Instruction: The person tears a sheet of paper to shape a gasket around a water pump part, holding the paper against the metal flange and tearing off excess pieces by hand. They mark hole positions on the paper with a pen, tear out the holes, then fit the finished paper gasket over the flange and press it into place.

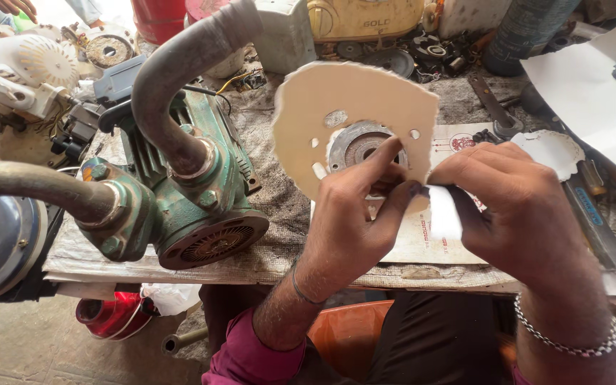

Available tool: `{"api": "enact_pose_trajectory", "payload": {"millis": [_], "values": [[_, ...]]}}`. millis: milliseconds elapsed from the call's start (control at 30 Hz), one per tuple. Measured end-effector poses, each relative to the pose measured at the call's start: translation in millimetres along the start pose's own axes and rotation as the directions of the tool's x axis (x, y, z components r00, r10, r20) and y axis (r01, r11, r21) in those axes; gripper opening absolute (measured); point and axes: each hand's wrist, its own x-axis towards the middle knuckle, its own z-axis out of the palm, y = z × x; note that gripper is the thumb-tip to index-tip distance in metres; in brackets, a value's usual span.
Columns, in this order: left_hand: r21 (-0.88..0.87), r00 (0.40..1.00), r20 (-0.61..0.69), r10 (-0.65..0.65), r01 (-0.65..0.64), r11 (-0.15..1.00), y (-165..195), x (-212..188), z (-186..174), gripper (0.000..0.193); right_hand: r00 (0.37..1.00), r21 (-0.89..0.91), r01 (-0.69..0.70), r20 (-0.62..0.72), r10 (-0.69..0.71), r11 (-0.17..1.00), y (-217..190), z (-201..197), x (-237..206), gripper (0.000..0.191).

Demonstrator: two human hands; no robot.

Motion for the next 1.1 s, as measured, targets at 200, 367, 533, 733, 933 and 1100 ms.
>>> {"api": "enact_pose_trajectory", "payload": {"millis": [200,367,533,733,933,1100], "values": [[-0.081,0.993,-0.042,-0.11,0.106,0.991,-0.9,3.3,-2.9,0.052,0.995,0.007,0.092,-0.049,-0.091,0.996,-1.3,9.9,6.8,0.02],[-0.033,0.999,-0.015,-0.041,0.04,0.999,-4.7,1.9,-3.7,0.053,0.998,0.036,-0.02,0.054,0.018,0.999,0.6,2.8,6.9,0.03],[-0.06,0.99,0.028,-0.137,0.139,0.989,-6.7,-3.8,-2.4,0.053,0.999,0.041,0.045,-0.028,-0.044,0.998,-0.1,4.1,0.5,0.018],[-0.347,0.984,-0.007,-0.179,0.166,0.923,-16.5,0.3,-0.8,0.059,0.999,0.207,-0.033,0.04,0.025,0.978,6.0,4.3,4.9,0.023],[0.046,0.999,0.033,0.004,-0.006,0.999,-11.2,-2.3,-3.7,0.06,0.996,0.198,-0.087,0.023,0.084,0.976,4.2,5.8,1.8,0.021],[-0.171,0.988,-0.043,-0.149,0.14,0.975,-10.4,0.6,-1.9,0.06,0.995,0.094,0.07,-0.083,-0.062,0.993,-7.6,11.0,4.3,0.019]]}}
